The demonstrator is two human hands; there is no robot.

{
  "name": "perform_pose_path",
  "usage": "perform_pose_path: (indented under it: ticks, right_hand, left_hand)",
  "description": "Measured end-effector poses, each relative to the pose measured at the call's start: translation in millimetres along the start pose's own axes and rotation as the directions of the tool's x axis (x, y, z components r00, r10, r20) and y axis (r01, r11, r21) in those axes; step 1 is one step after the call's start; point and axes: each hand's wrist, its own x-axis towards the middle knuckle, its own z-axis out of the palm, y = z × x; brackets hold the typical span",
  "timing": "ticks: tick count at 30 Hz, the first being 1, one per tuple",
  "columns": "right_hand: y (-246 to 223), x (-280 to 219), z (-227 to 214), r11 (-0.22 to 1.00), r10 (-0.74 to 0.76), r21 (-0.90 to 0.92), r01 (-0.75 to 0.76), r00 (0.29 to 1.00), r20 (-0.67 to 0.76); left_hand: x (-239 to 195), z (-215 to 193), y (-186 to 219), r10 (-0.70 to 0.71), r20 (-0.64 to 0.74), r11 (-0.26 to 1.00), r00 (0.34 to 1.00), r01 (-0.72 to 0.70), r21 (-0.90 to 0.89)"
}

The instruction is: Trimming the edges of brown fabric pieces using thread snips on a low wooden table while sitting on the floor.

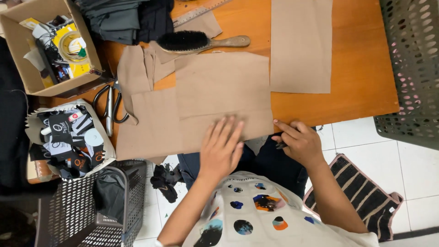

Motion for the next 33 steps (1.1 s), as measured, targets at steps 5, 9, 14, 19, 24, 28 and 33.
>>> perform_pose_path:
  ticks: [5,9,14,19,24,28,33]
  right_hand:
    - [18.3,-5.0,0.1,0.996,-0.073,-0.042,0.077,0.993,0.091]
    - [20.2,-1.4,-3.1,0.993,-0.107,-0.04,0.111,0.989,0.104]
    - [30.6,-17.9,5.7,0.994,-0.071,-0.076,0.081,0.99,0.126]
    - [28.7,-22.2,6.9,0.996,-0.045,-0.068,0.054,0.991,0.126]
    - [17.9,-5.8,15.4,0.994,0.087,0.054,-0.09,0.995,0.052]
    - [6.7,19.7,21.6,0.993,-0.032,0.116,0.025,0.997,0.063]
    - [13.0,16.8,25.9,0.974,-0.099,0.22,0.05,0.972,0.215]
  left_hand:
    - [34.7,31.6,-32.9,-0.245,0.692,0.968,0.679,0.137,0.208]
    - [47.2,35.7,-65.3,-0.249,0.575,0.962,0.779,0.13,0.241]
    - [46.1,34.0,-85.9,-0.226,0.499,0.966,0.837,0.126,0.226]
    - [42.4,35.2,-82.9,-0.193,0.5,0.971,0.845,0.092,0.22]
    - [36.1,54.6,-50.0,0.013,0.219,0.998,0.976,-0.027,0.06]
    - [25.7,71.1,-33.0,0.064,0.247,0.998,0.967,-0.067,0.006]
    - [23.5,59.2,-36.1,-0.037,0.523,0.993,0.851,-0.027,0.114]
